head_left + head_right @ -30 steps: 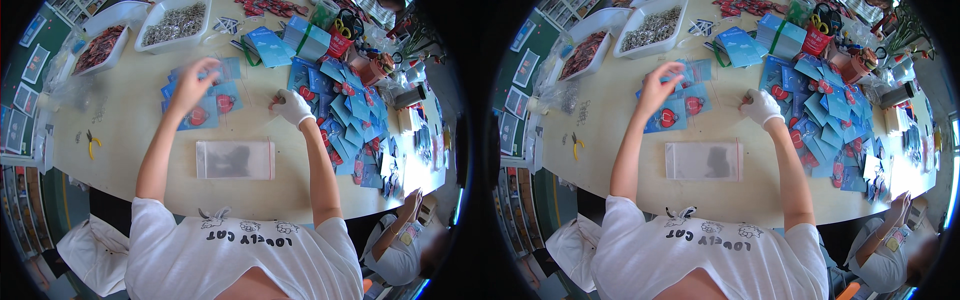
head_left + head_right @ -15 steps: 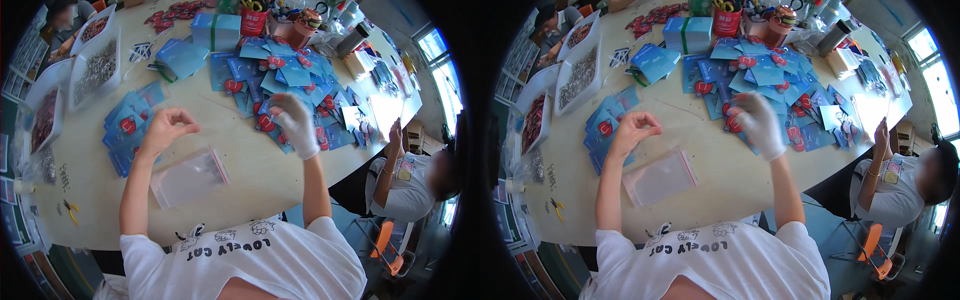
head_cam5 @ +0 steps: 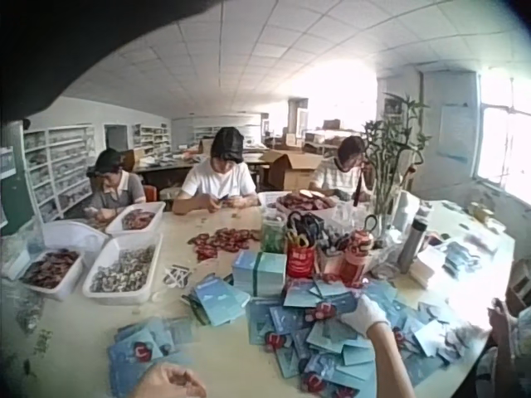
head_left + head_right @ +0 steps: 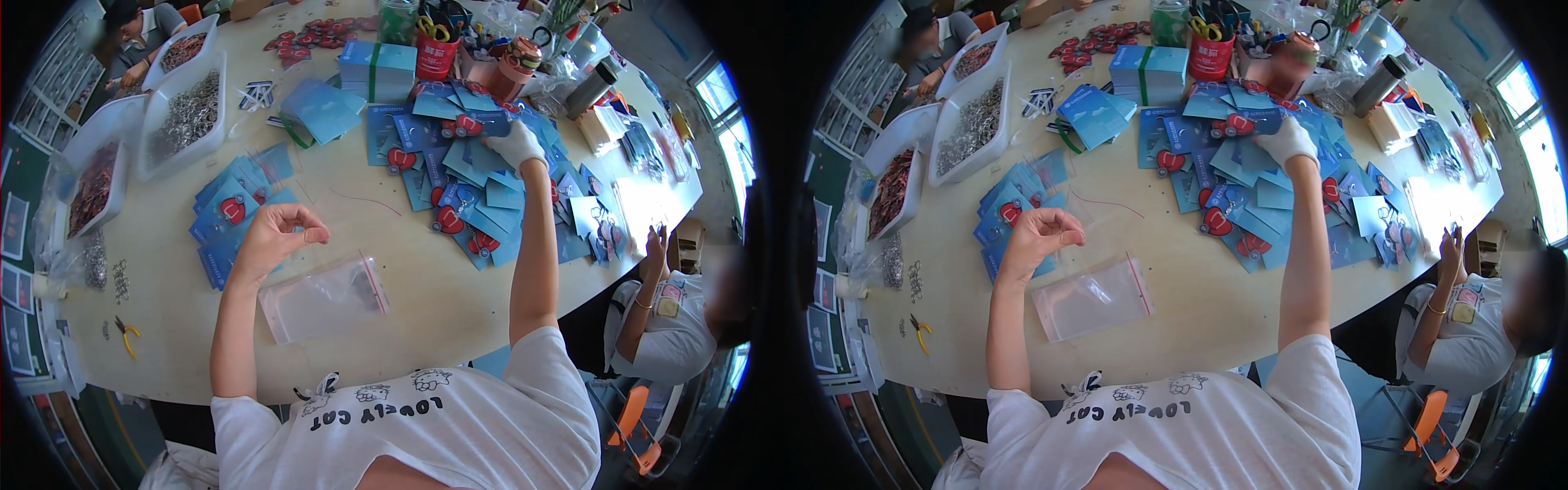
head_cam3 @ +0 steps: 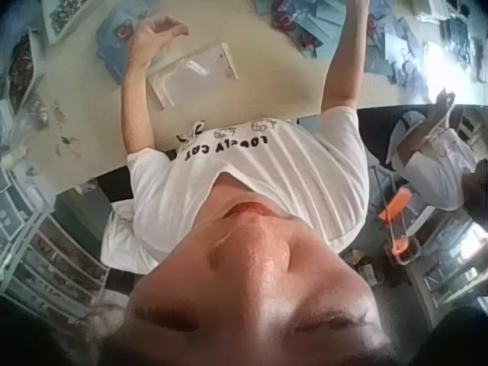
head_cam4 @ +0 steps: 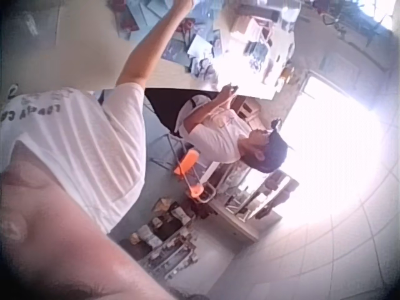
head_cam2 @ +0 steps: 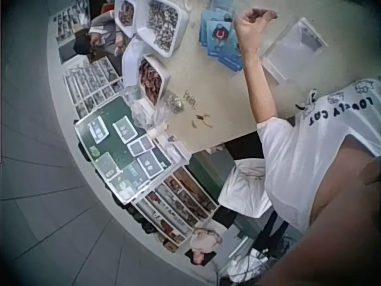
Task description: The person sits at a table and repeatedly picks up heart-shaped keychains attached to blue cards. They insert each keychain into a clear plastic bag and place the packaged item into a growing stack on the table.
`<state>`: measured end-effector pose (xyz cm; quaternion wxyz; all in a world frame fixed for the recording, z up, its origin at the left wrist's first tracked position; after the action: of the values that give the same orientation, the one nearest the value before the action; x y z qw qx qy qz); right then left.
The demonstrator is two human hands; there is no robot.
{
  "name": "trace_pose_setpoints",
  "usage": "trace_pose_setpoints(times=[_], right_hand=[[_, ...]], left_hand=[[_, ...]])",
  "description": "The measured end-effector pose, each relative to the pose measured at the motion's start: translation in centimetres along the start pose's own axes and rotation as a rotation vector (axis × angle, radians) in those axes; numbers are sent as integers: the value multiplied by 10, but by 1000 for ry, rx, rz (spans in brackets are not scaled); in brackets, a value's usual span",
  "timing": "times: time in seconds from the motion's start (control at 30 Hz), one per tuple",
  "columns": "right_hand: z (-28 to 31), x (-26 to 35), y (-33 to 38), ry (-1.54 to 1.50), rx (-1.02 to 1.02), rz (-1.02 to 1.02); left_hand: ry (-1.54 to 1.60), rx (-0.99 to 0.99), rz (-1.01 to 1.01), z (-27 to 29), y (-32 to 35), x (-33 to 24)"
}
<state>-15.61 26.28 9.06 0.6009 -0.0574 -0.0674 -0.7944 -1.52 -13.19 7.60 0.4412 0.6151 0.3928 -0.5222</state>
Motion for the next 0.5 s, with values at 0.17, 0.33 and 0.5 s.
trace_pose_setpoints(times=[0.17, 0.33, 0.5], right_hand=[[-2, -22, 18, -960, -130, 266], [12, -4, 52, -1344, -103, 443], [9, 41, 79, -1593, 204, 425]], left_hand=[[50, 55, -27, -1, -4, -4], [28, 144, -161, -23, -19, -37], [145, 192, -321, -41, -39, -77]])
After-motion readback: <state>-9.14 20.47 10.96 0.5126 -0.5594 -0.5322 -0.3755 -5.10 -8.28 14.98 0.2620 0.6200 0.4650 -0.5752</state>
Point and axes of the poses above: each hand's wrist, its own y-axis away from the middle knuckle, its own z-axis out of the back of the hand, x = y × z, the point moved 10 cm from there along -y, towards the middle knuckle, and after that the axes turned 6 degrees about y, right-handed, at the moved point
